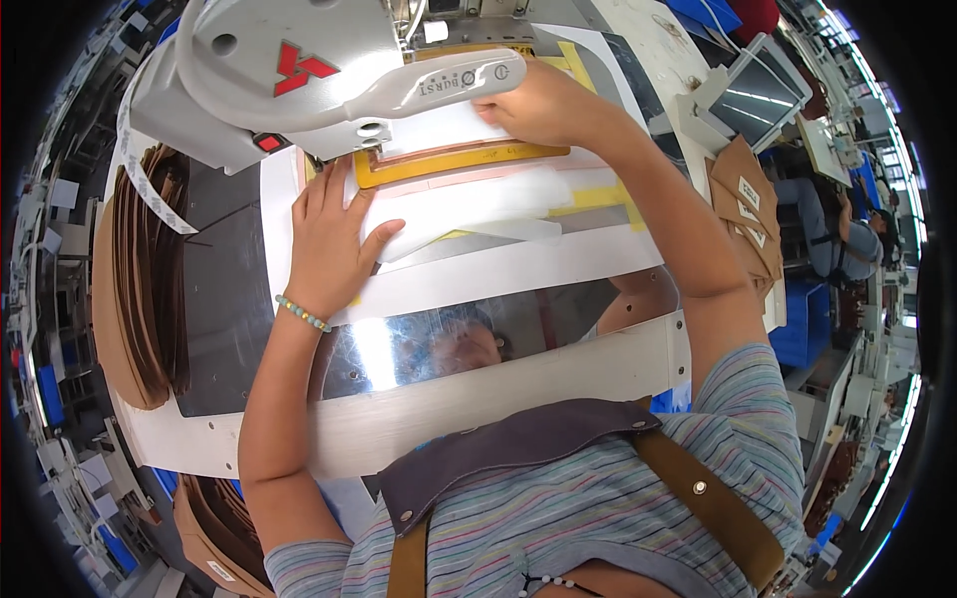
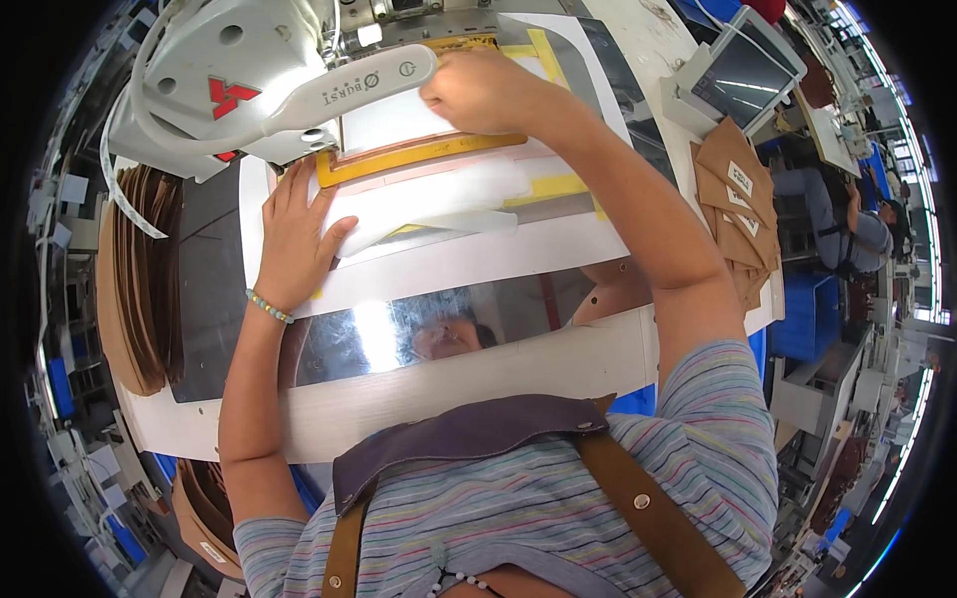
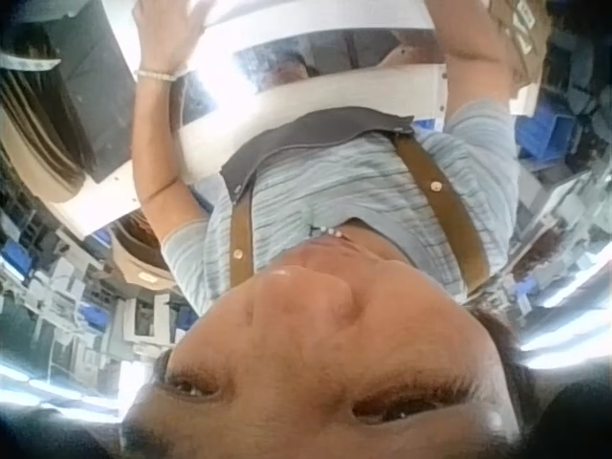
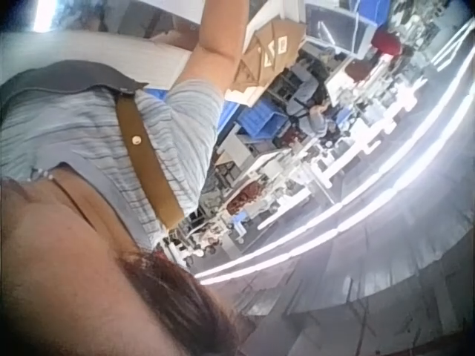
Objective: Sewing and assembling leather bag components using an industrial sewing machine.
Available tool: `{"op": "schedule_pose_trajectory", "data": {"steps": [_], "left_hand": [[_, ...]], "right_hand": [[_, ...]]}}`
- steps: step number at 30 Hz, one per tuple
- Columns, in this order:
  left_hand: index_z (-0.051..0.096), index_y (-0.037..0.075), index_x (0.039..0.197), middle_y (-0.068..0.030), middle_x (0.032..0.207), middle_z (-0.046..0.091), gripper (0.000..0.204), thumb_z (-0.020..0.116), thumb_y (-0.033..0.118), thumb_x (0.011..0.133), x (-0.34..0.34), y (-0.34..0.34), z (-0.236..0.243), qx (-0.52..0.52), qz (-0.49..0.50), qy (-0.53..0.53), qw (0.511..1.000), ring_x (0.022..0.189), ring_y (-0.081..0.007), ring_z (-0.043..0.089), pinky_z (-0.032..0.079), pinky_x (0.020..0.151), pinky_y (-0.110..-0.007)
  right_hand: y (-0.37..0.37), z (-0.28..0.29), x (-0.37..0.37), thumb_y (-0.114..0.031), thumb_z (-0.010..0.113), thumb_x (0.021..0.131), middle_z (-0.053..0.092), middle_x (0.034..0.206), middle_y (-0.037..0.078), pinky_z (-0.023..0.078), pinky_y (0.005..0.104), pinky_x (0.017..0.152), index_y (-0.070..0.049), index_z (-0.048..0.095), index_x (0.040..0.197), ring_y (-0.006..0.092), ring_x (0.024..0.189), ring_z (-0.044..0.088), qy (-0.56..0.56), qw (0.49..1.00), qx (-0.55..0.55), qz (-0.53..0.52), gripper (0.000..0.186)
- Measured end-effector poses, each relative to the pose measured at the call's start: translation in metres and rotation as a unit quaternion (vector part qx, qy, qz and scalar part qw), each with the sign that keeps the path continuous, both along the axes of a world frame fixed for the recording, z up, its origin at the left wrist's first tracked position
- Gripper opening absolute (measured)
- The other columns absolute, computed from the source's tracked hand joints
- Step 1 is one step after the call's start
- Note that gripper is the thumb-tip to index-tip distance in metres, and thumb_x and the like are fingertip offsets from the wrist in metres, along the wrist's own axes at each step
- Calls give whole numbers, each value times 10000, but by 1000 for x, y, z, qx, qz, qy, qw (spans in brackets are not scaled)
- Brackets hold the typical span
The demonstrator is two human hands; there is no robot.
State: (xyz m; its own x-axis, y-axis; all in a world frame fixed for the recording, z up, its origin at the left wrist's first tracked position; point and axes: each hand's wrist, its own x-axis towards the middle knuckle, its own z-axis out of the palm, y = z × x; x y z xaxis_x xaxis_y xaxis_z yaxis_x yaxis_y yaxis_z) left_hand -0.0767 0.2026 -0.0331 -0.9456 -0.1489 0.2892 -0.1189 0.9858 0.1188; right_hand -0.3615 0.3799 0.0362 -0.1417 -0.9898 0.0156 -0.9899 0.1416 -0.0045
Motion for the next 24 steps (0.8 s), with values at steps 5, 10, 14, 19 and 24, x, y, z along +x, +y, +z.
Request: {"op": "schedule_pose_trajectory", "data": {"steps": [5,10,14,19,24], "left_hand": [[651,28,1441,-266,1613,438,690,551,584,1046,2,2,0,25,0,5,1000,1516,-415,355,241,1244,-528],[578,58,1513,-237,1653,389,663,520,546,1068,-1,0,4,9,3,-28,1000,1553,-416,316,238,1245,-526],[672,36,1405,-275,1603,446,662,576,575,1032,2,-4,0,18,-3,22,1000,1502,-426,374,250,1246,-535],[637,4,1426,-290,1603,453,710,594,581,1015,8,-5,3,15,8,-5,1000,1511,-433,390,301,1226,-547],[570,-6,1502,-265,1615,459,756,602,571,1013,35,-39,47,-41,92,1,995,1464,-422,451,384,1176,-519]], "right_hand": [[-33,-1,42,-89,525,943,716,1001,117,527,420,863,-58,637,919,298,931,670,-281,957,-20,68,119],[-32,-13,38,-114,482,944,692,1211,124,511,452,919,-57,570,965,345,1065,676,-293,947,-9,128,107],[-18,-19,31,-139,461,966,674,1282,183,460,476,1100,-56,640,1143,371,1218,615,-244,961,-38,120,265],[20,-17,40,-97,505,1003,672,1368,162,406,481,1184,-53,687,1284,332,1362,568,-126,980,-133,74,338],[77,-11,23,-164,449,1093,605,1458,188,360,491,1215,-32,681,1294,395,1402,511,-117,970,-214,-15,334]]}}
